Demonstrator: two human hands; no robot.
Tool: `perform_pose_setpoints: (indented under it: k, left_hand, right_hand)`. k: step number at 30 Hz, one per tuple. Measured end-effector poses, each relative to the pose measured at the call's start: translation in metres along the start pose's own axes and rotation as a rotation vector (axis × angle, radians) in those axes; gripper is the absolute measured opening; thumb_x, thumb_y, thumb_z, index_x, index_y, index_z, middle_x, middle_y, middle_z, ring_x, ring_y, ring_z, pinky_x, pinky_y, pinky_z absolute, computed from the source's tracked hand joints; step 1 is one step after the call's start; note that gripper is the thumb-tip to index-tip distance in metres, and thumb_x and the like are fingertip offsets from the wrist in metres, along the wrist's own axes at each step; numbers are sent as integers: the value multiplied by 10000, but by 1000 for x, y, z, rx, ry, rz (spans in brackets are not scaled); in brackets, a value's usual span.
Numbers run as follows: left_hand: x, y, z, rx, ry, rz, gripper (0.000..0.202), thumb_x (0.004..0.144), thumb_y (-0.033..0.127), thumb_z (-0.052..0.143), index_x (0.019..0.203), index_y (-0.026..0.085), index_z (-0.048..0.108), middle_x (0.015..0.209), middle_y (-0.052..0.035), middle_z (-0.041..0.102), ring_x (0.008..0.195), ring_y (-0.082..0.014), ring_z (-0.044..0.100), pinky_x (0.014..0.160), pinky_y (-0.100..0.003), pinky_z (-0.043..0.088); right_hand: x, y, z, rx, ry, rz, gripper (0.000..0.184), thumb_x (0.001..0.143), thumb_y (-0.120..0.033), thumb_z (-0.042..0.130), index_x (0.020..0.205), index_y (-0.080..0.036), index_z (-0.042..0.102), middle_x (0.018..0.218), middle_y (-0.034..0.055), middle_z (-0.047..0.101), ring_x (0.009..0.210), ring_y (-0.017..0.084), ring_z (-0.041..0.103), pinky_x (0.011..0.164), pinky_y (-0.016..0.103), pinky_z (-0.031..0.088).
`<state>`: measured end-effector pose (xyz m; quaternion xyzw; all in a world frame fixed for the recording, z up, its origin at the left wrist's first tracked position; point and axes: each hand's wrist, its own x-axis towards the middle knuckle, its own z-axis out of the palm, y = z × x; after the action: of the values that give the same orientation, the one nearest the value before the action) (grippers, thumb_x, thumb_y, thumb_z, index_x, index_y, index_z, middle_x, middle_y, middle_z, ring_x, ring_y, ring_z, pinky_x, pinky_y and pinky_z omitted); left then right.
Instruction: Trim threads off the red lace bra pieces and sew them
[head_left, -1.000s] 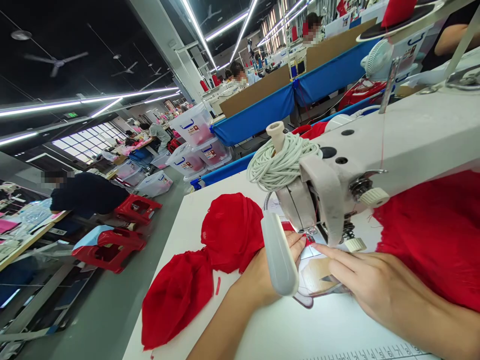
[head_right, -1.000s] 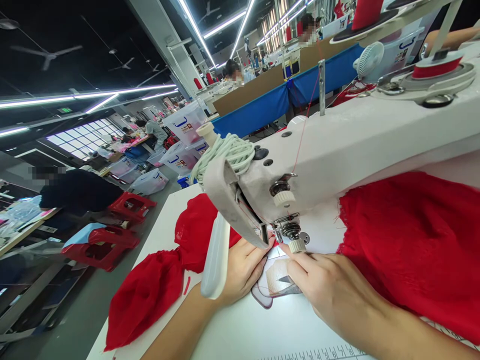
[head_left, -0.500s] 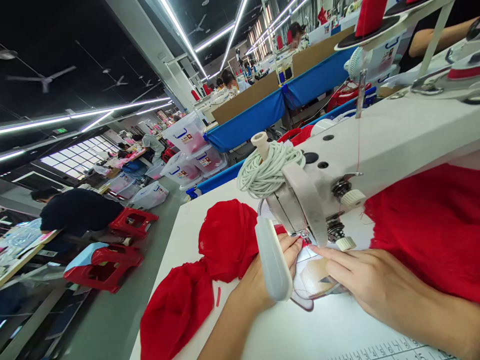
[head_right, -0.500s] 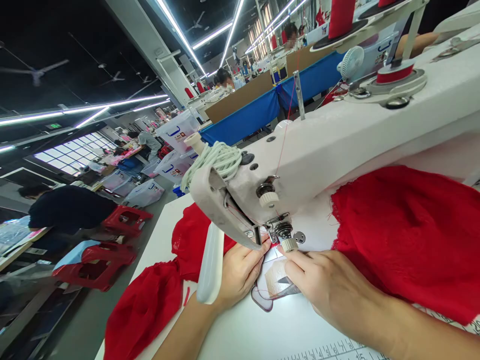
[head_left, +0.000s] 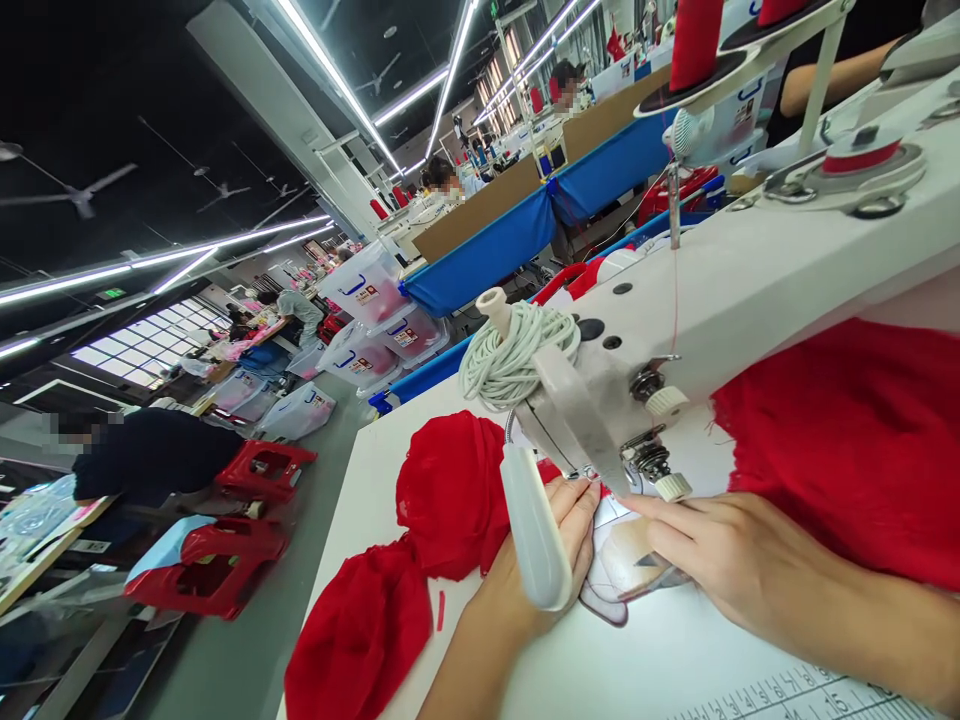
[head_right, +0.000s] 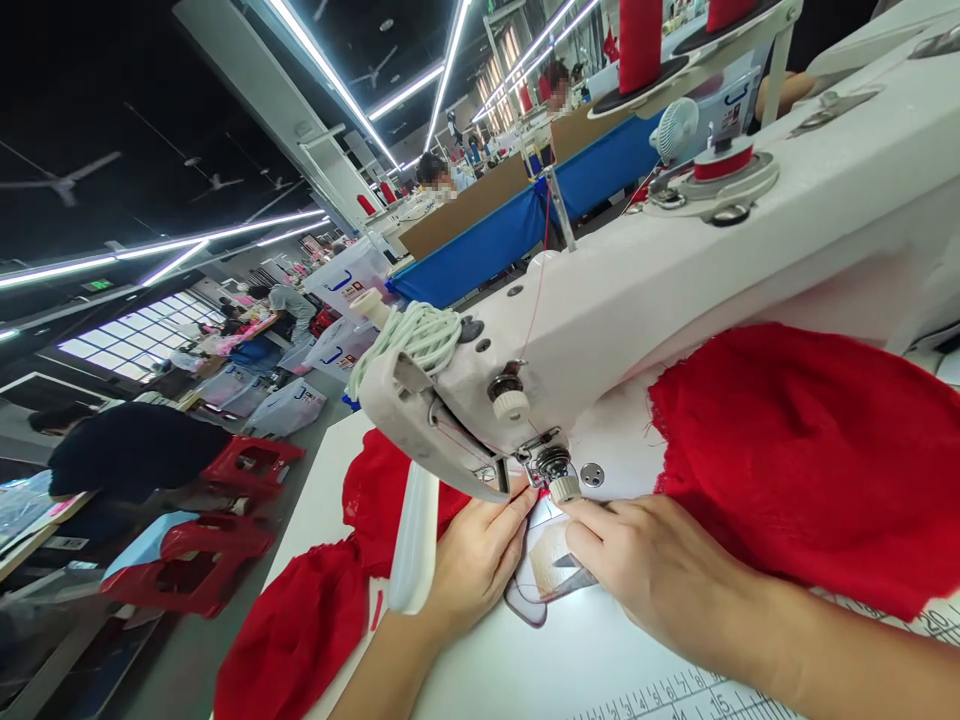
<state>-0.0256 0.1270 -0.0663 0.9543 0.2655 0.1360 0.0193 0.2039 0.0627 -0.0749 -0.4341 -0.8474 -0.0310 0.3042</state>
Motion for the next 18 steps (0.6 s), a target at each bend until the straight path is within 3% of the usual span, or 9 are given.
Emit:
perform_pose_setpoints:
  k: [4,12,18]
  left_hand:
    - [-3,-3,2,0,-7,-10,474,967,216,403,1439,170,411,1379,-148,569,1278,-276,526,1051,-453,485]
    - [1,-8,-1,-55,81,53,513,933,104,385,1436,201,418,1282,-132,642,1175,-253,607,993,-432,529]
    - [3,-1,-6,1,105,55,466,919,98,428,1380,159,459,1252,-152,656,1143,-257,624,955,-410,554]
  right_hand:
    - [-1,0,0,-30,18,-27,536,606,85,398,1011,-140,666,1025,104,763,576,171,662,500,277,415]
    - [3,-2,-12,129,42,-133,563,697,91,376,1137,-168,615,932,64,759,663,163,673,572,257,472]
    - [9,-2,-19,162,-30,-133,460,773,71,363,1027,-198,636,904,45,756,672,166,679,565,253,487]
